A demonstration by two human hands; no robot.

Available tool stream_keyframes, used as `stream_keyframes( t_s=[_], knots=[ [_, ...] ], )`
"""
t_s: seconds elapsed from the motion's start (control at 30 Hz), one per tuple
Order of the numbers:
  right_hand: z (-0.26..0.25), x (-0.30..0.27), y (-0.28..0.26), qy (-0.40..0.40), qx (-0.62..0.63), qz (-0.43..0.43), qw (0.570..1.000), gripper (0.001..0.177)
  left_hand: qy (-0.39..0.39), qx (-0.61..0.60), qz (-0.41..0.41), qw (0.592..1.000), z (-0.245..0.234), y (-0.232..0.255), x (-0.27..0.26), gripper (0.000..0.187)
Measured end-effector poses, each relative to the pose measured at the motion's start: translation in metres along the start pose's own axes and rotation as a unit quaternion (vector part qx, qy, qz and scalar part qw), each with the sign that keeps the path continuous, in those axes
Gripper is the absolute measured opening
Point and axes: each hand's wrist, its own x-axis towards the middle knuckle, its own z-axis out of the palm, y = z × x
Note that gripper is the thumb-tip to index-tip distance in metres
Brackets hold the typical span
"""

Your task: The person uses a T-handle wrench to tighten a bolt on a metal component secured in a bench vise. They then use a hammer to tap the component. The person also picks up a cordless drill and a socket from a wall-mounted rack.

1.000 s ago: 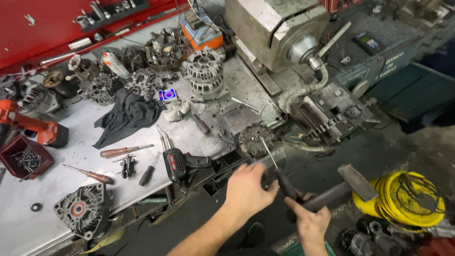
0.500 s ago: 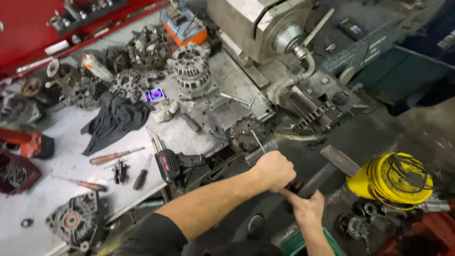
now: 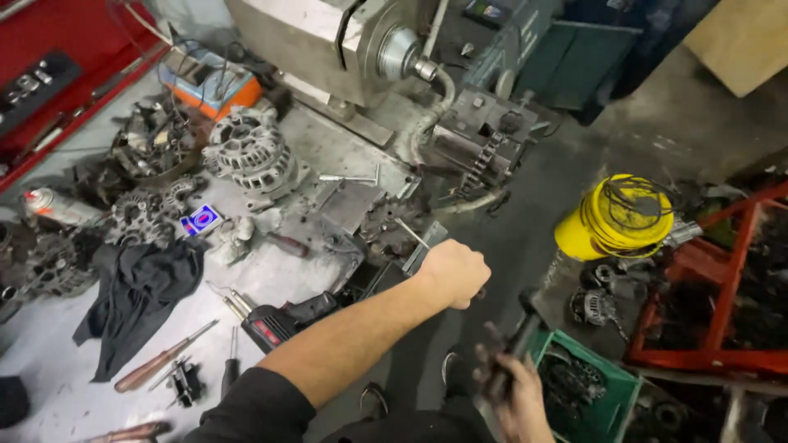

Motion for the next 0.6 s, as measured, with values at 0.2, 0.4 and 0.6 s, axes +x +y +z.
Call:
stream_keyframes(
  t_s=[0.2,0.4,0.6],
  knots=[
    [-0.045,0.032,0.071,-0.056,0.036,0.037,0.997,0.023,-0.006,0.014,0.016,1.000,0.001,0.000,-0.006,0.025],
    [-0.031,0.016,0.084,-0.080,0.106,0.060,0.989,0.029,-0.024,0.019,0.025,0.999,0.003,-0.003,-0.006,0.027],
    [-0.058,0.035,0.100,-0.175,0.061,0.088,0.979,0.017,-0.031,0.013,0.026,0.999,-0.002,-0.002,-0.006,0.026]
  ],
)
